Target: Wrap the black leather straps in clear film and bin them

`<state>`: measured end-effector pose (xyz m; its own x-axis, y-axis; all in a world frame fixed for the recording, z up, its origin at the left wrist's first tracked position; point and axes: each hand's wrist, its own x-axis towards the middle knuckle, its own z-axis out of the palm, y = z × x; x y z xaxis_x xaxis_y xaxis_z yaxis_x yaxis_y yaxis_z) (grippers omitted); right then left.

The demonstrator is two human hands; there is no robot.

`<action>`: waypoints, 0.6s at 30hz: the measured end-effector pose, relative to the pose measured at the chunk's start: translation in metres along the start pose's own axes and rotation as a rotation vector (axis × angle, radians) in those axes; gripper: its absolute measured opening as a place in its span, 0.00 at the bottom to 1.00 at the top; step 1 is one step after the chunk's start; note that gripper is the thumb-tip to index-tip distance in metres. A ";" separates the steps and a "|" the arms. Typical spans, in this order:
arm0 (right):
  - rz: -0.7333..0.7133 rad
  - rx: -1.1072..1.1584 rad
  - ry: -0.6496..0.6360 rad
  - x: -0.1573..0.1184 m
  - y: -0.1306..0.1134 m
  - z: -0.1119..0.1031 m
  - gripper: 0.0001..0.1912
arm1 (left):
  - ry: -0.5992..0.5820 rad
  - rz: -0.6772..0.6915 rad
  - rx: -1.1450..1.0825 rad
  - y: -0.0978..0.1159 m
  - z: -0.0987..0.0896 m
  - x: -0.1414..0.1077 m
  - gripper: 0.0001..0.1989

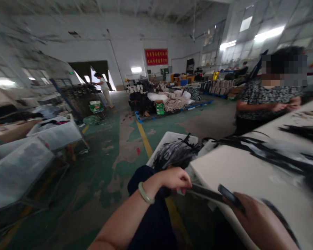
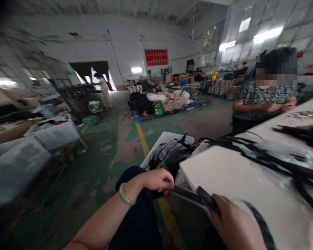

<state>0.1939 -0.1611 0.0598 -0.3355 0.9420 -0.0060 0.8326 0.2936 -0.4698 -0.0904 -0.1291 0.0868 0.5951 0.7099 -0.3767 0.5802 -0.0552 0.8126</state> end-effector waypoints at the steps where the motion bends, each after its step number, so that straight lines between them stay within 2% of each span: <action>1: 0.020 -0.060 -0.011 0.003 0.003 -0.008 0.15 | 0.109 -0.006 0.007 0.001 -0.009 -0.001 0.14; 4: 0.049 -0.168 0.027 0.010 -0.002 -0.022 0.15 | 0.378 0.077 0.032 0.004 -0.020 0.005 0.17; 6: -0.003 -0.100 0.044 0.014 -0.013 -0.021 0.15 | 0.454 0.172 -0.023 0.008 -0.016 0.014 0.16; 8: -0.089 0.065 0.019 0.019 -0.029 -0.012 0.18 | 0.403 0.245 -0.114 0.012 -0.006 0.021 0.16; 10: -0.114 0.175 -0.031 0.025 -0.043 0.000 0.17 | 0.276 0.292 -0.173 0.016 0.005 0.024 0.19; 12: -0.080 0.158 -0.099 0.031 -0.053 0.008 0.15 | 0.180 0.359 -0.168 0.020 0.014 0.024 0.21; 13: -0.061 0.128 -0.130 0.035 -0.057 0.011 0.14 | 0.172 0.401 -0.152 0.021 0.017 0.023 0.21; 16: -0.063 0.108 -0.165 0.045 -0.061 0.010 0.13 | 0.295 0.493 -0.134 0.020 0.022 0.022 0.17; 18: -0.093 0.180 -0.164 0.049 -0.062 0.007 0.12 | 0.419 0.468 -0.192 0.015 0.021 0.022 0.12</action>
<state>0.1227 -0.1338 0.0829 -0.4864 0.8690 -0.0912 0.7077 0.3306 -0.6245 -0.0572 -0.1293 0.0815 0.4708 0.8569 0.2100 0.1796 -0.3262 0.9281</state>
